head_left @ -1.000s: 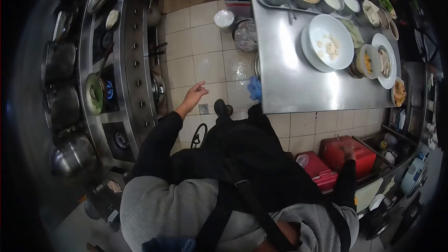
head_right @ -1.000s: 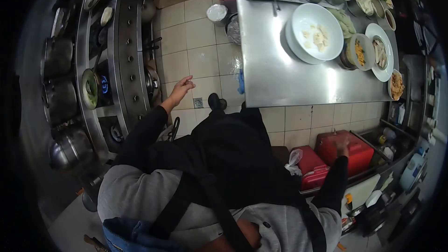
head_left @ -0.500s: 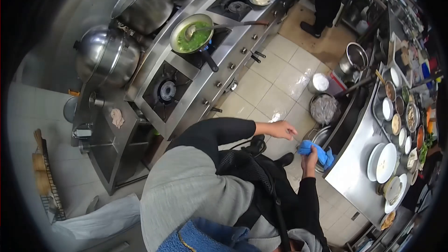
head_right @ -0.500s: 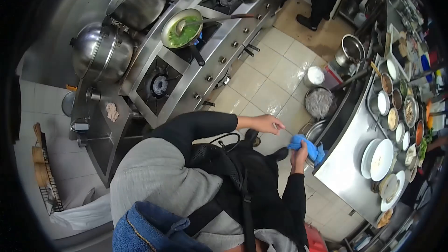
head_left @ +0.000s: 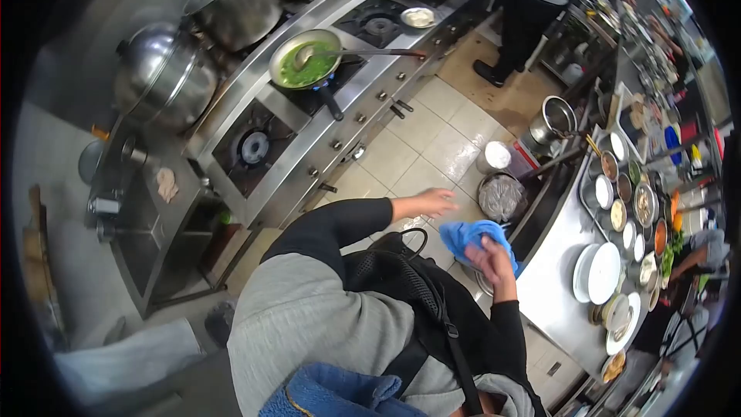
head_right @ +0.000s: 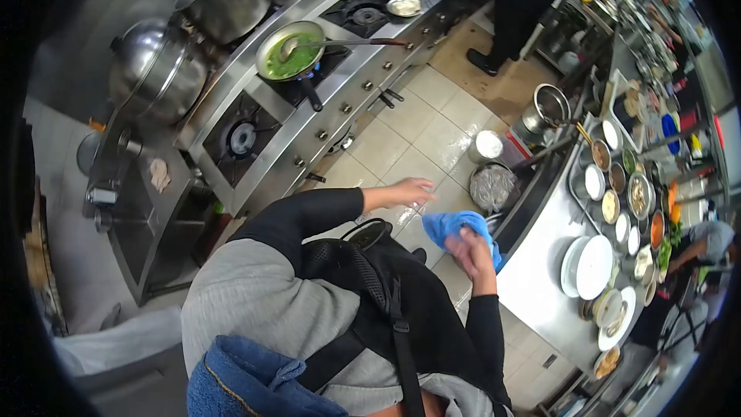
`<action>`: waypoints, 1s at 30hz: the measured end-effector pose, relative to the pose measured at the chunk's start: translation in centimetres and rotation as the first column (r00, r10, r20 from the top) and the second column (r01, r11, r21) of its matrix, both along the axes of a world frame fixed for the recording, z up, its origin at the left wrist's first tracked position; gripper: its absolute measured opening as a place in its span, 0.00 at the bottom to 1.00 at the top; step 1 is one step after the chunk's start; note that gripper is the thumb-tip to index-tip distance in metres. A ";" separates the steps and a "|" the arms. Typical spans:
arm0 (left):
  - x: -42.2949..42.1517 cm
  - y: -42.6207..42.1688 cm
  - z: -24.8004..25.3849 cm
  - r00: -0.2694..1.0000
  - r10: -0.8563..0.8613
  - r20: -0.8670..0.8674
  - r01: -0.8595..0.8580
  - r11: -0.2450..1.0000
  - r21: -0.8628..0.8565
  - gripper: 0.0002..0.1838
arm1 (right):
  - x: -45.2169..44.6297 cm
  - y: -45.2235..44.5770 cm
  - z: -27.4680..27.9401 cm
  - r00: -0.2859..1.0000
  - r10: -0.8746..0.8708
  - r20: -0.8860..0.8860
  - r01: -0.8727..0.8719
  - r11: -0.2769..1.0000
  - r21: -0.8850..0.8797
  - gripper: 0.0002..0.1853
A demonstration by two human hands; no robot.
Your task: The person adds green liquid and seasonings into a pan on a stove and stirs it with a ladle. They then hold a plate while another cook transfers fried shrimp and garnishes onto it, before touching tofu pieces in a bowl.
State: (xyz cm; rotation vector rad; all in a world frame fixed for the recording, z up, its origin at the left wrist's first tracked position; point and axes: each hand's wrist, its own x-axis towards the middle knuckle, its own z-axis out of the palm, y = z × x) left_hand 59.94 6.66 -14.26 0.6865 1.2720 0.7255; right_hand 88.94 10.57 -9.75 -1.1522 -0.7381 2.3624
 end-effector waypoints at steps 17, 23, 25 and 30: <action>-34.3 -4.5 -2.7 0.117 0.719 0.685 -0.883 0.390 -0.259 0.21 | -42.3 18.8 13.7 0.804 0.040 0.593 -0.564 -0.264 0.783 0.36; -36.7 -7.5 1.7 0.200 0.919 0.340 -0.918 0.297 -0.261 0.09 | -57.4 20.4 9.8 0.385 -0.261 0.885 -0.846 -0.484 0.225 0.54; -36.8 -8.7 3.6 0.319 0.945 0.075 -0.943 0.324 -0.076 0.13 | -59.3 20.3 7.2 0.143 0.070 0.987 -0.913 -0.377 0.159 0.60; -39.0 -12.5 0.7 0.477 0.873 0.104 -0.876 0.481 -0.025 0.12 | -56.4 13.1 2.0 0.326 0.417 0.849 -0.894 -0.158 0.420 0.49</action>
